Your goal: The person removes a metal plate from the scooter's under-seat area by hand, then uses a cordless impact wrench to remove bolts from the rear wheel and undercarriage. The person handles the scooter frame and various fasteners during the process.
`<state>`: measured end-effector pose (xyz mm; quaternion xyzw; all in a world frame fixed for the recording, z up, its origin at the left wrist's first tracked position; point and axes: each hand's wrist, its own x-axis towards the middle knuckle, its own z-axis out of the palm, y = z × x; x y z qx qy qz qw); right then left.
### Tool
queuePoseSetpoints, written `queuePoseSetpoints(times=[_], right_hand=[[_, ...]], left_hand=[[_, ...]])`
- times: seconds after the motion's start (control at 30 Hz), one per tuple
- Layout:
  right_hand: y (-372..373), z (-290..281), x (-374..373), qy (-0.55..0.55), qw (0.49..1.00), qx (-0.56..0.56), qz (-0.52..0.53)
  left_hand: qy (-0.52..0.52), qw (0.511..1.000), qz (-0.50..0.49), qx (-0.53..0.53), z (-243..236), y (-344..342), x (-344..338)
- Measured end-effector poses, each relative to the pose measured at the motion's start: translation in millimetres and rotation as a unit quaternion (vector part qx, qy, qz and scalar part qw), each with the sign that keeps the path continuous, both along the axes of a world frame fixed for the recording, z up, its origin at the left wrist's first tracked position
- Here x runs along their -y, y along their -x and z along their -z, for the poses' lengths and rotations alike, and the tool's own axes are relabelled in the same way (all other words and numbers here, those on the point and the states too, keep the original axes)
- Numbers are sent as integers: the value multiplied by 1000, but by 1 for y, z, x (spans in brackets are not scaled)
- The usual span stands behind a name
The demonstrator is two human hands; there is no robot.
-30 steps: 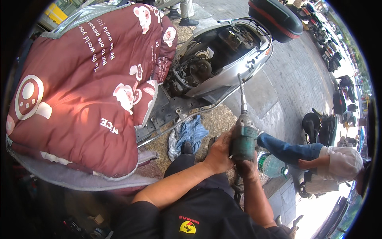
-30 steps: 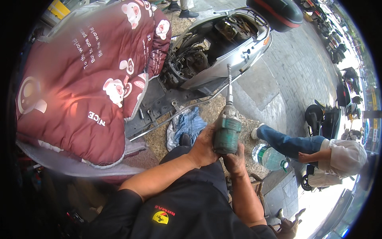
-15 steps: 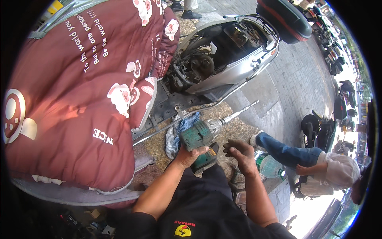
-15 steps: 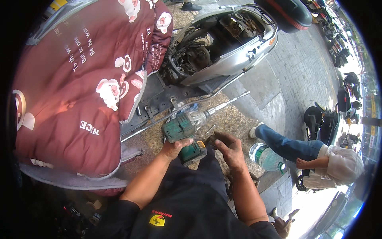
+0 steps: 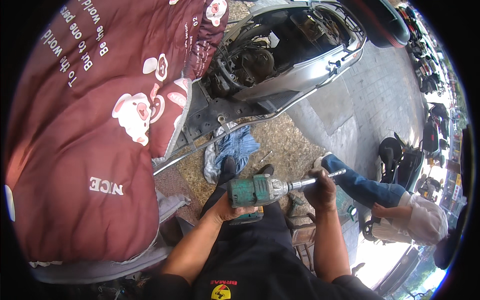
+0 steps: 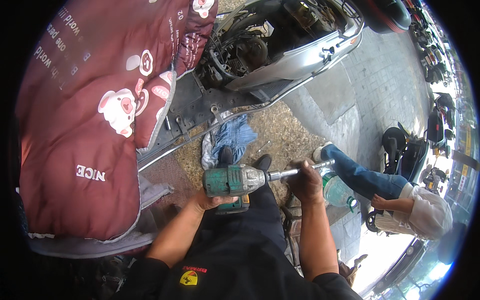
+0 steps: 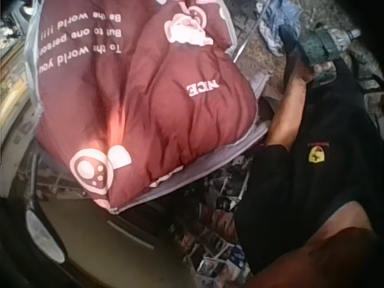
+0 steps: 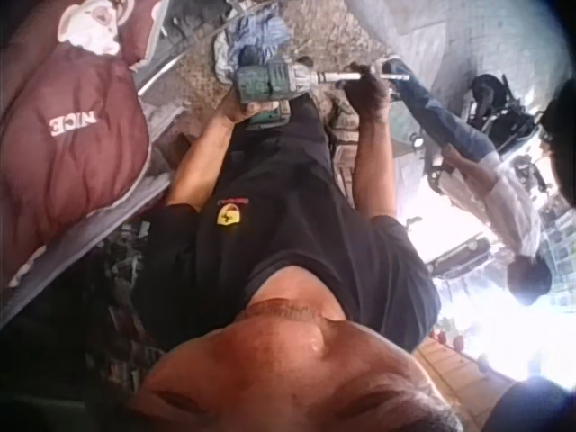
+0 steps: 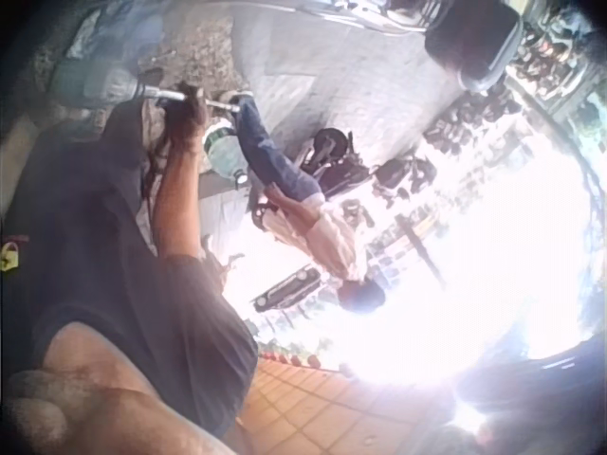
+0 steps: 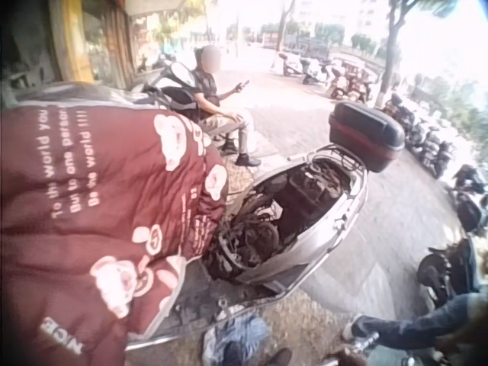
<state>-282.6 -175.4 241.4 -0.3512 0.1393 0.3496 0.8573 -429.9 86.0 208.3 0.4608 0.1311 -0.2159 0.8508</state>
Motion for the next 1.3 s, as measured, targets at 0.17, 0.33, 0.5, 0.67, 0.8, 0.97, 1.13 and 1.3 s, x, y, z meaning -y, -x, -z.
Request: queuePoseSetpoints(times=[0.17,0.33,0.5,0.67,0.8,0.97,1.13,1.3], right_hand=[[18,7,38,47,998,-39,21],[13,10,74,36,997,-56,27],[-2,7,118,27,999,-35,20],[-22,10,164,36,998,-36,41],[-34,17,196,31,999,-16,37],[-44,37,220,-24,998,30,43],[-48,46,239,-25,993,89,79],[-53,44,249,-46,991,87,95]], left_hand=[[56,998,-6,30,17,2,29],[21,999,11,26,13,-7,61],[-96,993,36,57,7,-26,106],[-109,994,18,14,-6,-46,159],[-100,994,5,41,-7,-60,190],[-172,976,48,123,1,-85,206],[-125,988,64,60,1,-107,217],[-134,987,52,67,-5,-110,233]])
